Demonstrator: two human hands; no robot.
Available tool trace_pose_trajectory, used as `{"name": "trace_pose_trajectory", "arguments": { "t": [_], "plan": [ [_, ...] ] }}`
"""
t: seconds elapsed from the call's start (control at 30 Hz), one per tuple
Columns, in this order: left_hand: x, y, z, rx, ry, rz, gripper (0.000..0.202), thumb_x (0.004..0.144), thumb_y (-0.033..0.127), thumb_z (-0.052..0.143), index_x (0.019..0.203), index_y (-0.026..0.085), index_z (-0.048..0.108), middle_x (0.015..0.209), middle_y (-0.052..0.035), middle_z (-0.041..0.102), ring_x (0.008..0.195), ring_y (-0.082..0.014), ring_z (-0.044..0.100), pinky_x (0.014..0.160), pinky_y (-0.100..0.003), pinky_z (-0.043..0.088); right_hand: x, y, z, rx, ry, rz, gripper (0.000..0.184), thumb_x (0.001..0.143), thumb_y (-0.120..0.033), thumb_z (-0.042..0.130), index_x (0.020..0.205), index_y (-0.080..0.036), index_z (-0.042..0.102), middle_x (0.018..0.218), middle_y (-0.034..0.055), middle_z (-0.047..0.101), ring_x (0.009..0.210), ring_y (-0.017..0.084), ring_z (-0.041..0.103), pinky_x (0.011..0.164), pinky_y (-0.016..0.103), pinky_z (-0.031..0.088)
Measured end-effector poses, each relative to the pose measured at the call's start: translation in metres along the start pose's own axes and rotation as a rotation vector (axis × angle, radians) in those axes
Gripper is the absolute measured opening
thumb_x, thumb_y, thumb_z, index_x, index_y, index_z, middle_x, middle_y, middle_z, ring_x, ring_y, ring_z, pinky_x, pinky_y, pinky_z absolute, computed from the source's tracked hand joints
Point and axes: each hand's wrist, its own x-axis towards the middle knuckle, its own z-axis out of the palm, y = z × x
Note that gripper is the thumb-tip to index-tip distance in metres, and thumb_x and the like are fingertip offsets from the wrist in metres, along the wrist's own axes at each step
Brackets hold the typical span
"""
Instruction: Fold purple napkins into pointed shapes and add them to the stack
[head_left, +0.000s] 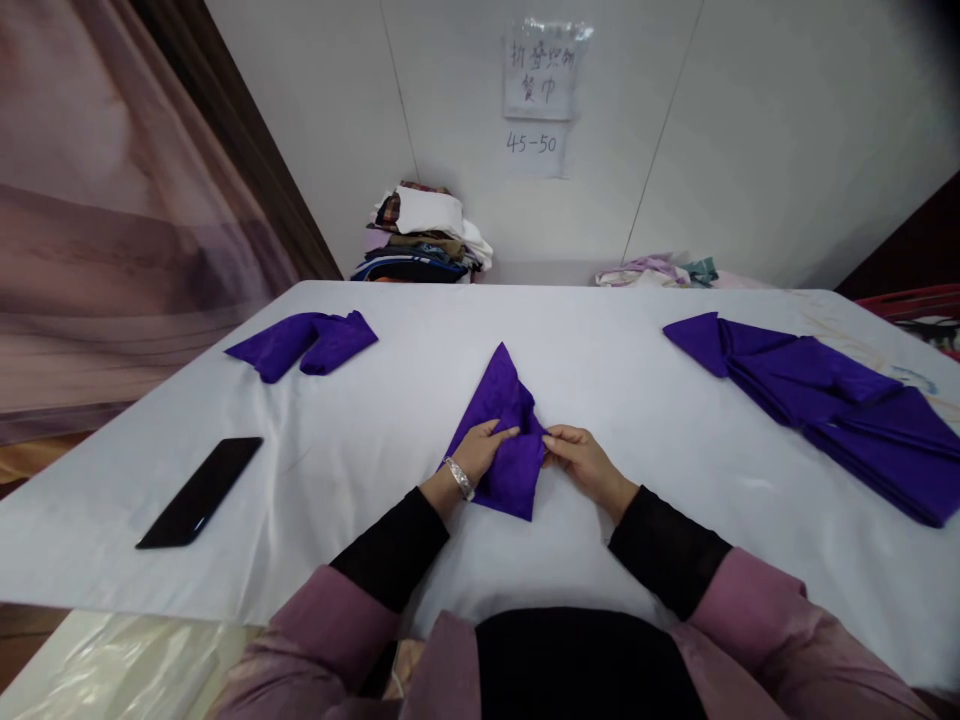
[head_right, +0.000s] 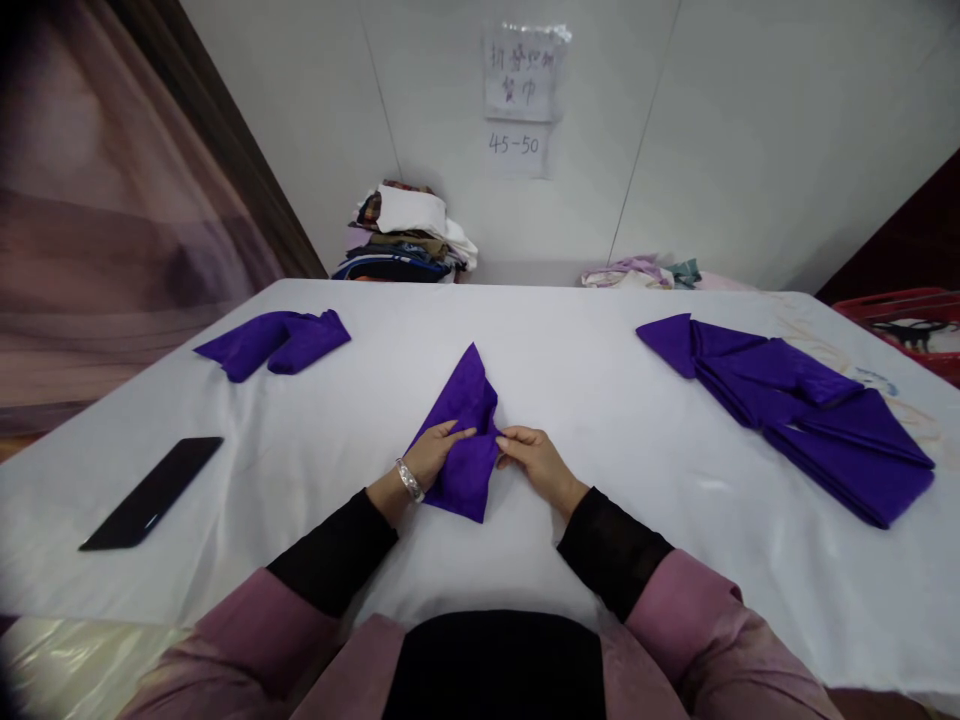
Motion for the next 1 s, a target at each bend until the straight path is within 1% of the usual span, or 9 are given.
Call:
{"name": "trace_pose_trajectory", "arguments": {
  "t": [0.1,0.17,0.4,0.6,0.7,0.8,0.87,0.93,1.0],
  "plan": [
    [0.000,0.009,-0.002,-0.120,0.082,0.095,0.029,0.056,0.036,0.078,0.071,0.015,0.064,0.059,0.0028,0.062,0.051,-0.0091,0.053,0.053,-0.023,0.043,-0.001,-0.003,-0.006,0.160,0.120,-0.025,0.019,0.072,-0.039,0.070,0.076,-0.020,0.067,0.071,-0.0006,0.064,0.064,0.013,0.057,0.063,0.026,0.046],
    [0.000,0.016,-0.006,-0.182,0.138,0.155,0.028,0.056,0.033,0.078,0.071,0.015,0.064,0.060,0.0037,0.063,0.051,-0.0079,0.053,0.053,-0.021,0.042,-0.004,-0.008,-0.009,0.201,0.167,-0.054,0.017,0.074,-0.037,0.069,0.076,-0.021,0.066,0.071,-0.0013,0.063,0.064,0.012,0.056,0.062,0.025,0.046],
    [-0.004,0.040,-0.025,-0.403,0.330,0.353,0.028,0.054,0.028,0.076,0.073,0.015,0.062,0.062,0.0038,0.063,0.053,-0.0079,0.054,0.052,-0.020,0.043,-0.022,-0.025,-0.027,0.169,0.291,-0.188,0.014,0.076,-0.036,0.067,0.078,-0.022,0.064,0.078,-0.0001,0.063,0.070,0.013,0.057,0.063,0.027,0.046],
    [-0.006,0.045,-0.033,-0.425,0.352,0.393,0.028,0.058,0.032,0.073,0.072,0.016,0.055,0.063,0.0037,0.060,0.055,-0.0103,0.057,0.053,-0.024,0.047,-0.037,-0.037,-0.043,0.089,0.451,-0.269,0.017,0.076,-0.039,0.065,0.075,-0.024,0.058,0.075,0.0008,0.061,0.071,0.016,0.057,0.061,0.029,0.046],
    [-0.009,0.044,-0.030,-0.382,0.343,0.439,0.027,0.061,0.032,0.071,0.065,0.018,0.049,0.060,0.0055,0.054,0.054,-0.0091,0.054,0.052,-0.023,0.047,-0.049,-0.044,-0.047,0.058,0.478,-0.329,0.013,0.077,-0.037,0.063,0.076,-0.025,0.059,0.076,0.0007,0.061,0.070,0.015,0.056,0.061,0.029,0.046],
    [-0.012,0.043,-0.028,-0.262,0.371,0.510,0.032,0.067,0.037,0.067,0.056,0.020,0.042,0.053,0.0065,0.043,0.050,-0.0081,0.046,0.050,-0.023,0.044,-0.065,-0.046,-0.054,-0.047,0.492,-0.373,0.010,0.077,-0.036,0.061,0.077,-0.026,0.061,0.074,0.0013,0.061,0.065,0.016,0.055,0.060,0.031,0.046],
    [-0.015,0.041,-0.029,-0.179,0.387,0.531,0.036,0.071,0.042,0.063,0.054,0.020,0.041,0.051,0.0061,0.038,0.048,-0.0085,0.041,0.048,-0.023,0.041,-0.077,-0.045,-0.059,-0.136,0.444,-0.347,0.012,0.076,-0.036,0.062,0.072,-0.024,0.062,0.072,0.0020,0.060,0.063,0.016,0.054,0.061,0.032,0.046],
    [-0.018,0.038,-0.030,-0.122,0.390,0.538,0.039,0.074,0.046,0.061,0.053,0.020,0.041,0.051,0.0056,0.036,0.049,-0.0086,0.038,0.047,-0.024,0.037,-0.089,-0.042,-0.065,-0.261,0.346,-0.274,0.016,0.075,-0.036,0.063,0.066,-0.023,0.062,0.070,0.0027,0.060,0.065,0.018,0.055,0.063,0.033,0.046],
    [-0.024,0.032,-0.031,-0.021,0.413,0.563,0.042,0.076,0.047,0.060,0.052,0.020,0.038,0.050,0.0057,0.032,0.048,-0.0084,0.032,0.047,-0.023,0.032,-0.097,-0.039,-0.068,-0.415,0.282,-0.191,0.018,0.076,-0.037,0.063,0.066,-0.022,0.064,0.071,0.0035,0.061,0.070,0.019,0.056,0.066,0.033,0.046]
  ]
}}
